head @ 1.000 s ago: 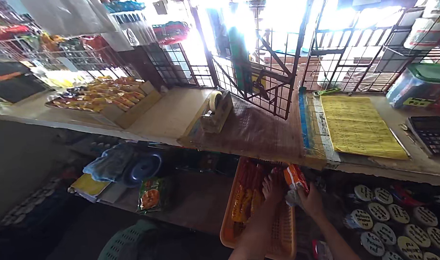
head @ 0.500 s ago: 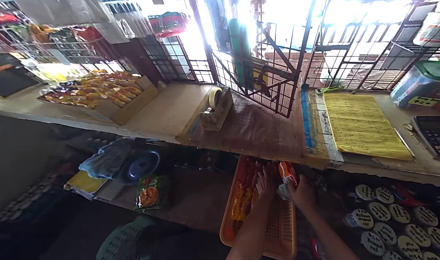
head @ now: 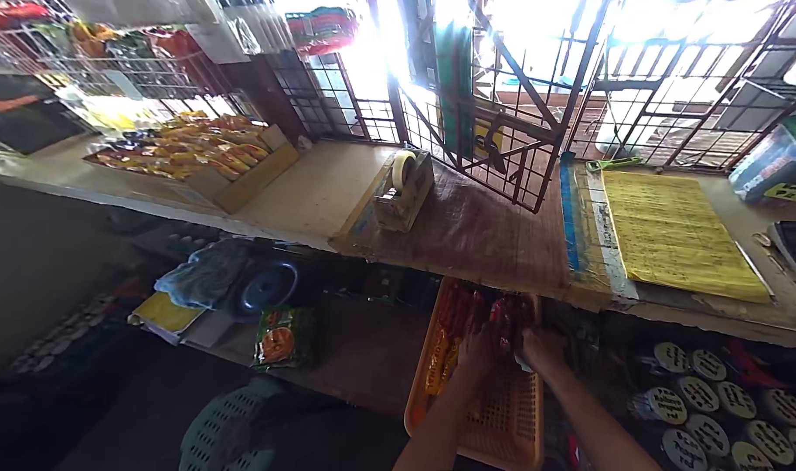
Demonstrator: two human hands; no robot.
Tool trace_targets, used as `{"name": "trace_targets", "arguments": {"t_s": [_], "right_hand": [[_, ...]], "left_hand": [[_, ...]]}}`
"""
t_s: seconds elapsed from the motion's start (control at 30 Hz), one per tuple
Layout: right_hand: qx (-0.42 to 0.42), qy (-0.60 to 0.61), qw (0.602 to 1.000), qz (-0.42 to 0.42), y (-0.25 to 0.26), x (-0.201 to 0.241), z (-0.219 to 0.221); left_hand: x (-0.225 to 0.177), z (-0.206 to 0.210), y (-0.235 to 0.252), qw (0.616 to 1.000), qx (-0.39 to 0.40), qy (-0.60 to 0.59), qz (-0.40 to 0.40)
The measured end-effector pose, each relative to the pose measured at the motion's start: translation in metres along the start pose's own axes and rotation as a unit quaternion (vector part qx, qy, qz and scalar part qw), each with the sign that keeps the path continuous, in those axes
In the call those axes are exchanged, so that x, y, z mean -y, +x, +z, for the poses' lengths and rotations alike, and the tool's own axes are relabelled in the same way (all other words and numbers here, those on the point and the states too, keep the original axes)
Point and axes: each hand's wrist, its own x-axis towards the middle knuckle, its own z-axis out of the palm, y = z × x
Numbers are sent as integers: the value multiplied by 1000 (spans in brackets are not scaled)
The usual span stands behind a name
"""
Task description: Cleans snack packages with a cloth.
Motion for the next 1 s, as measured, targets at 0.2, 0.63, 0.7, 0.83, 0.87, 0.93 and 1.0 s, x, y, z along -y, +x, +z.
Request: {"name": "trace_targets", "arguments": {"t_s": [0.2, 0.63, 0.7, 0.83, 0.87, 0.93, 1.0], "right_hand": [[32, -40, 998, -29, 3, 13, -3], [-12, 22, 998, -62, 11, -6, 11], [-18, 19, 998, -63, 12, -6, 13], [-32, 15, 998, -55, 10, -7, 14], [-33, 21, 998, -47, 10, -6, 14], [-50, 55, 997, -30, 10, -4, 13], [-68, 108, 992, -19, 13, -7, 10]], "left_hand": [[-5, 30, 26, 998, -65, 0, -15], [21, -9, 18, 994, -90, 56, -38], [13, 5, 20, 995, -94, 43, -11], [20, 5, 23, 994, -107, 1, -37], [22, 3, 24, 994, -89, -5, -55], [23, -1, 26, 995, -57, -14, -79], [19, -2, 29, 995, -45, -12, -90]]}}
